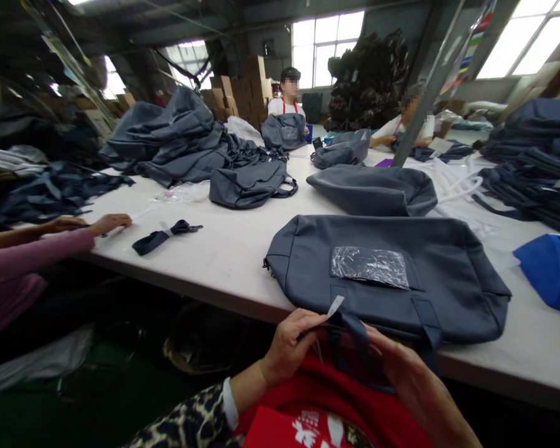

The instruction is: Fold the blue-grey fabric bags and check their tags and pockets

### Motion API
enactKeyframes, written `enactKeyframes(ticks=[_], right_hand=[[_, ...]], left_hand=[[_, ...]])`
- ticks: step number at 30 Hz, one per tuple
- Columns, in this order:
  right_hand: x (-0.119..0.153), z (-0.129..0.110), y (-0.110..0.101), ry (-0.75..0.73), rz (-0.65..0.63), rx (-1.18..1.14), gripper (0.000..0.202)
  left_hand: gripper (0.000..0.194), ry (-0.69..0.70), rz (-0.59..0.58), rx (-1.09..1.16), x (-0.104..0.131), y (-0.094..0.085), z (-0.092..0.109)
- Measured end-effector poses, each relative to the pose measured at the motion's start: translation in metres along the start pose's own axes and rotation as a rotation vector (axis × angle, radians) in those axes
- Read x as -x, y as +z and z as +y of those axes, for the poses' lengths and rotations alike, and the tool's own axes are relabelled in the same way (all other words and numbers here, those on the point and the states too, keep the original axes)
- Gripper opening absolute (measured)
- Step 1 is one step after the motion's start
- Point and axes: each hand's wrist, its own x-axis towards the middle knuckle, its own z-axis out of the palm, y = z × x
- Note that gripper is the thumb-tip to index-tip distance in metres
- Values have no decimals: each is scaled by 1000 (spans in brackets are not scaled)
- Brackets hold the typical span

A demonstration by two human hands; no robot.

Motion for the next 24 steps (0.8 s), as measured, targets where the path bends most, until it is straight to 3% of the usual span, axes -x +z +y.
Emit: enactKeyframes(ticks=[3, 5, 8, 10, 14, 16, 19, 21, 24], right_hand=[[2, -14, 7, 83, -156, -177, 52], [-3, -19, 17, 131, -139, -110, 53], [-8, -13, 30, 144, 49, 72, 71], [-7, -4, 29, 188, 163, 119, 64], [2, 8, -5, 264, 493, -71, 49], [4, 14, -26, 267, 558, -104, 47], [1, 29, -43, 317, 453, 149, 48], [-1, 37, -42, 302, 437, 361, 52], [1, 25, -31, 82, 556, 636, 55]], left_hand=[[26, -146, 79, 54, -3, -5, 10], [27, -204, 111, 83, -3, -6, 16], [26, -245, 142, 128, -2, -6, 20], [27, -281, 159, 149, -1, -9, 19], [30, -380, 139, 265, -3, -21, 11], [30, -447, 169, 418, -6, -27, 7], [28, -545, 251, 634, -13, -27, 8], [29, -556, 202, 674, -19, -22, 15], [32, -529, 103, 647, -28, -12, 25]])
